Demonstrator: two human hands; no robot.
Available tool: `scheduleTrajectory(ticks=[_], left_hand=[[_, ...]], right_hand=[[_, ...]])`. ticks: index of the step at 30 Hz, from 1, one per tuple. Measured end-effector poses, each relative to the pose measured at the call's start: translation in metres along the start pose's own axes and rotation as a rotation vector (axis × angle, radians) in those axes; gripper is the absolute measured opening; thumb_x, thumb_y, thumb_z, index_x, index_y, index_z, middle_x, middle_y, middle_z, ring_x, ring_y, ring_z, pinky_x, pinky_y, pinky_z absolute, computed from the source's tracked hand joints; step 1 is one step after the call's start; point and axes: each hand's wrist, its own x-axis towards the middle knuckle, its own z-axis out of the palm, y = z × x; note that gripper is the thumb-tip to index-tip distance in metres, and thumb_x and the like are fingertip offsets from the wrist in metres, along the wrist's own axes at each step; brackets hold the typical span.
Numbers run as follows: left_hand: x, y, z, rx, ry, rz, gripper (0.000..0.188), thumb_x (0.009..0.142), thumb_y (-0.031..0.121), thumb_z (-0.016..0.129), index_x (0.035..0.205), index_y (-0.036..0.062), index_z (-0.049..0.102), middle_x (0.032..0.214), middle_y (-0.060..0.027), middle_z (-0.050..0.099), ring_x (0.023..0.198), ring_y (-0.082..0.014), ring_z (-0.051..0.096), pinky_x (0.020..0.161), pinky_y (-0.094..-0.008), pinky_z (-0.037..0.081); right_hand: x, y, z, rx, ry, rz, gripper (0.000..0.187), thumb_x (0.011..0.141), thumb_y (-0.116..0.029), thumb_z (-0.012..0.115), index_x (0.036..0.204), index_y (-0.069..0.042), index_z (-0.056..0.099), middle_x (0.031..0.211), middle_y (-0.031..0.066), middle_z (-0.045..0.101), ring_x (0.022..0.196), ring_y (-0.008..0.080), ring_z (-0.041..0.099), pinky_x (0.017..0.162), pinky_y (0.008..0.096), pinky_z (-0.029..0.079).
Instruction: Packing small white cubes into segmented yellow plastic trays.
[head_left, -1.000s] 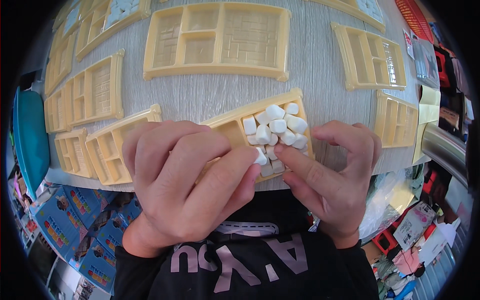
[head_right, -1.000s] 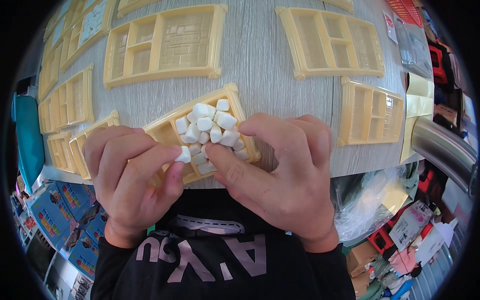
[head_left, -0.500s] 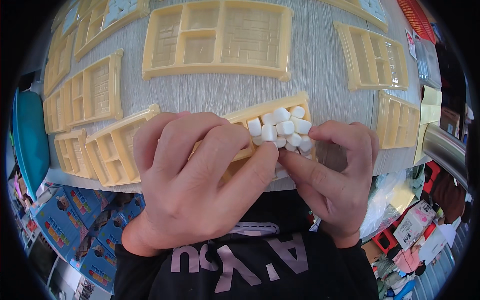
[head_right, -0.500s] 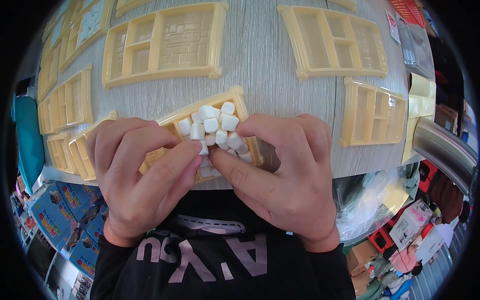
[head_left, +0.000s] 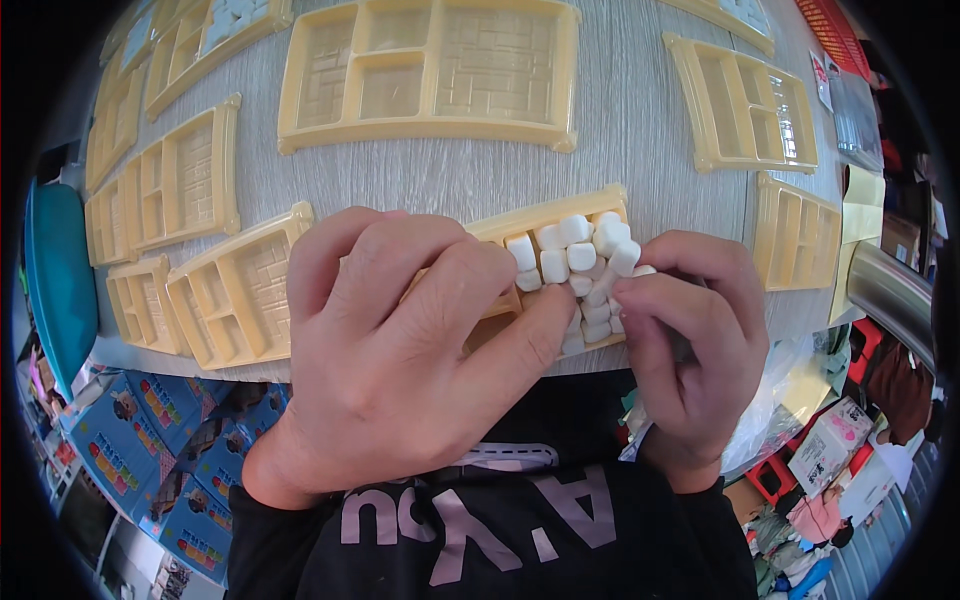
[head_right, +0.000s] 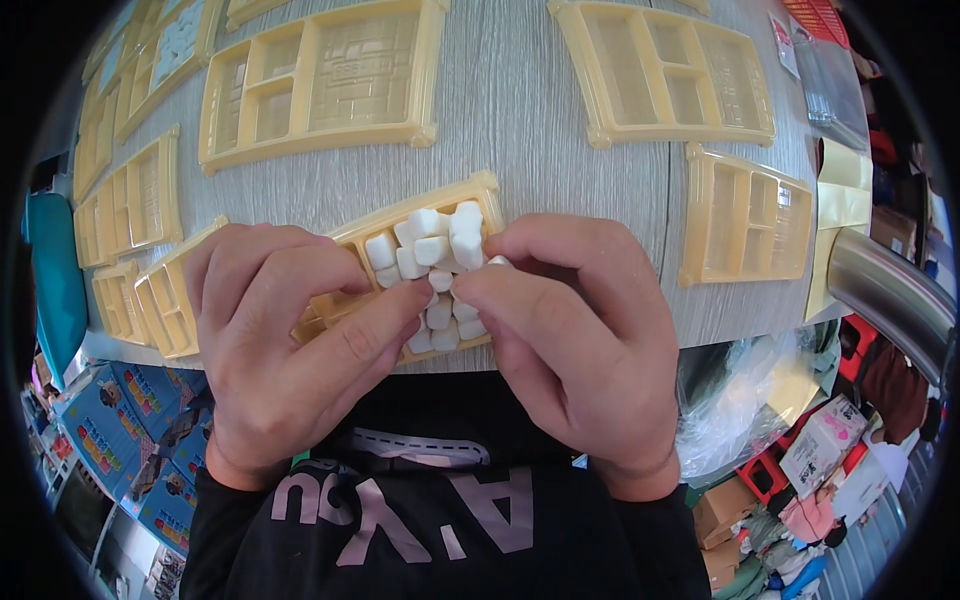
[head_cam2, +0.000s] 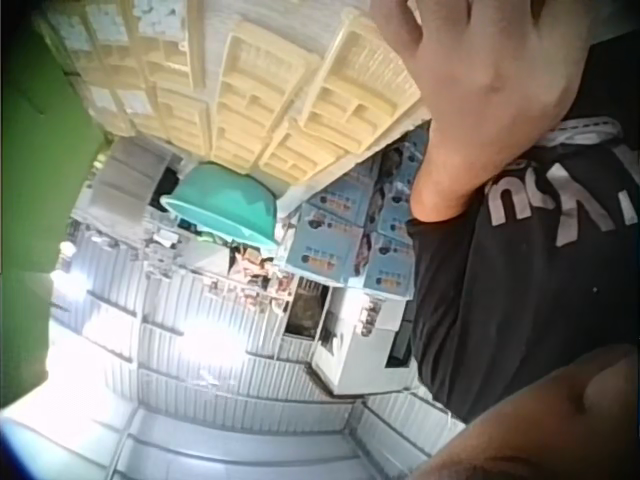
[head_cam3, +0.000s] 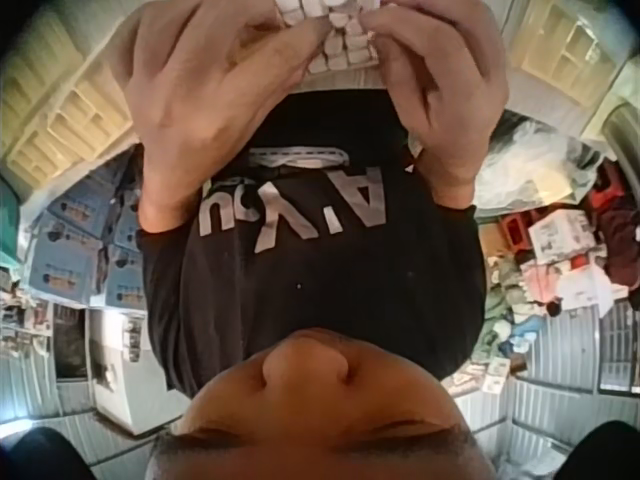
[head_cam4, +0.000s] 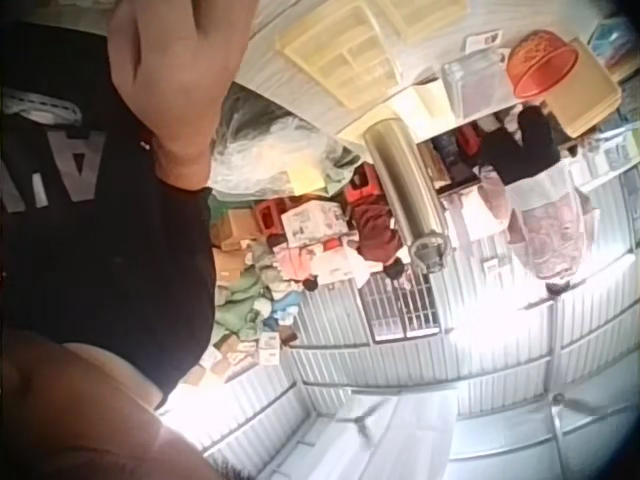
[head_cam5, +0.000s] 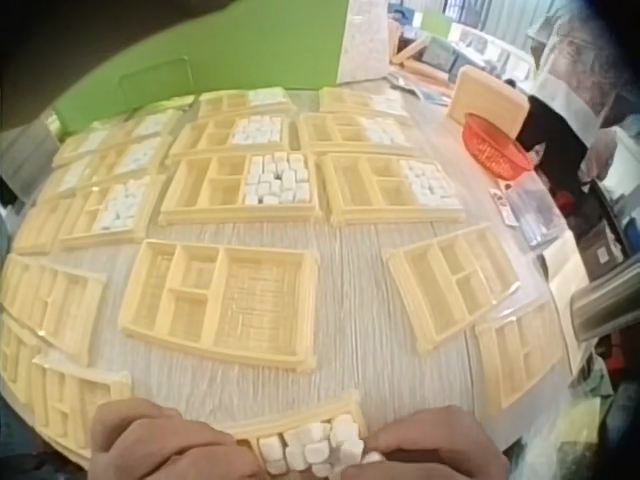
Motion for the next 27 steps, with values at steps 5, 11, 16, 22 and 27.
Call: scheduleTrajectory(ticks=[5, 11, 16, 22, 27], left_hand=[[-0.002, -0.004, -0.002, 0.013, -0.02, 0.044, 0.032, 0.064, 0.016, 0.085, 0.096, 0.0204, 0.082, 0.091, 0.0017, 0.06, 0.087, -0.0224, 0.058, 0.081, -0.0401, 0.043], [-0.006, -0.002, -0.008, -0.004, -0.057, 0.033, 0.04, 0.066, 0.02, 0.082, 0.106, 0.022, 0.083, 0.097, -0.0002, 0.061, 0.09, -0.0235, 0.059, 0.083, -0.0413, 0.044], [-0.015, -0.008, -0.003, 0.002, 0.012, 0.107, 0.041, 0.066, 0.022, 0.081, 0.106, 0.0215, 0.082, 0.102, -0.0008, 0.063, 0.092, -0.0243, 0.059, 0.084, -0.0418, 0.045], [-0.012, -0.002, -0.003, -0.015, -0.038, 0.07, 0.039, 0.067, 0.025, 0.08, 0.106, 0.0215, 0.082, 0.104, -0.0021, 0.061, 0.096, -0.0256, 0.059, 0.086, -0.0438, 0.046], [-0.01, -0.003, -0.003, -0.003, -0.101, 0.073, 0.037, 0.071, 0.029, 0.079, 0.108, 0.0209, 0.081, 0.104, -0.0032, 0.06, 0.098, -0.0263, 0.057, 0.087, -0.0448, 0.046]], right_hand=[[-0.004, 0.002, 0.003, 0.046, 0.054, 0.002, 0.029, 0.079, 0.009, 0.075, 0.105, -0.004, 0.072, 0.103, 0.0128, 0.069, 0.086, 0.0268, 0.068, 0.074, 0.0339, 0.055], [-0.008, 0.005, 0.007, 0.161, 0.164, 0.027, 0.03, 0.081, 0.007, 0.076, 0.11, -0.001, 0.069, 0.101, 0.0148, 0.071, 0.089, 0.0282, 0.07, 0.076, 0.0346, 0.056], [-0.007, 0.005, 0.007, 0.11, 0.117, -0.017, 0.029, 0.081, 0.007, 0.076, 0.108, -0.002, 0.07, 0.102, 0.0141, 0.07, 0.087, 0.0264, 0.068, 0.074, 0.0338, 0.055], [-0.005, 0.003, 0.004, 0.04, 0.068, -0.034, 0.03, 0.08, 0.007, 0.076, 0.107, -0.003, 0.071, 0.103, 0.0133, 0.069, 0.088, 0.026, 0.067, 0.074, 0.0336, 0.055], [-0.005, 0.001, 0.004, 0.045, 0.07, -0.023, 0.031, 0.079, 0.007, 0.077, 0.107, -0.003, 0.072, 0.103, 0.013, 0.068, 0.088, 0.0265, 0.067, 0.074, 0.0336, 0.055]])
